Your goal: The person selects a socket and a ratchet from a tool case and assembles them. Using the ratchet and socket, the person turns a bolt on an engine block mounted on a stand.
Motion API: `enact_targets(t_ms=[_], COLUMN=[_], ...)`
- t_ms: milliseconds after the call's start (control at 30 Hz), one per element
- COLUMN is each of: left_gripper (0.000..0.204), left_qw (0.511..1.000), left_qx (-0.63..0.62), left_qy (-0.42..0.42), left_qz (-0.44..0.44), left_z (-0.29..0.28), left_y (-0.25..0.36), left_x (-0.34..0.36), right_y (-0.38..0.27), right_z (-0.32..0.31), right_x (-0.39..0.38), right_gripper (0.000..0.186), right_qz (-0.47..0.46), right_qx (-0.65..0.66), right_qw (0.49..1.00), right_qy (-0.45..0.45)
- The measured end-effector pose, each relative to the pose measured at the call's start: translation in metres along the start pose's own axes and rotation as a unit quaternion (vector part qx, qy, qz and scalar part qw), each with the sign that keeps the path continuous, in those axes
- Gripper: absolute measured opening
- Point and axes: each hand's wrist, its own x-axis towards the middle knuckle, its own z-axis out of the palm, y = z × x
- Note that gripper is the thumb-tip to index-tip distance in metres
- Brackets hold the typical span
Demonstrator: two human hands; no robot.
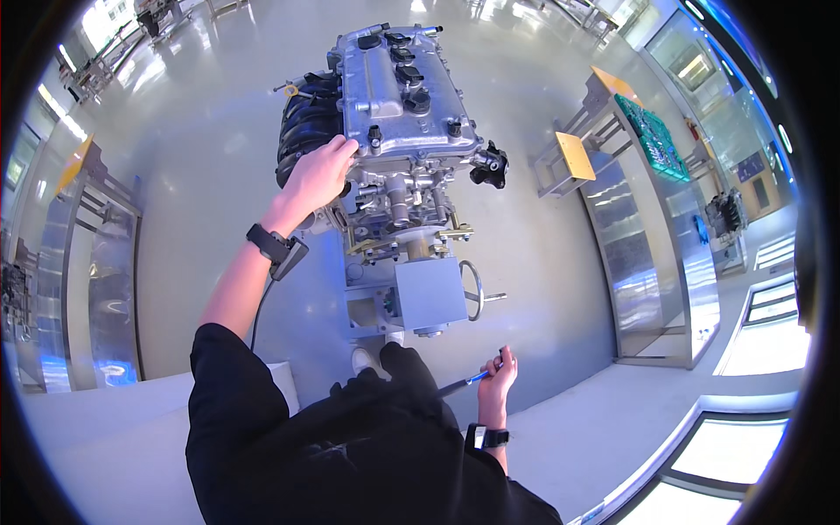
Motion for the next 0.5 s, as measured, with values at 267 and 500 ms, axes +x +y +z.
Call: enact_targets(t_ms=[267,500], left_gripper=[0.019,0.015], left_qw=[0.998,0.992], left_qx=[-0.013,0.018], left_qy=[-0.041,0.032], left_qz=[-0.052,-0.120], left_z=[0.003,0.019], left_y=[0.002,0.005], left_x=[0.003,-0.001], right_y=[-0.022,-0.061], right_z=[-0.023,-0.004], right_x=[0.023,0.094], right_gripper=[0.014,0.016], right_qz=[0.036,0.079], right_qx=[0.023,0.044], right_qw=[0.999,0.994], right_qy=[0.019,-0.065])
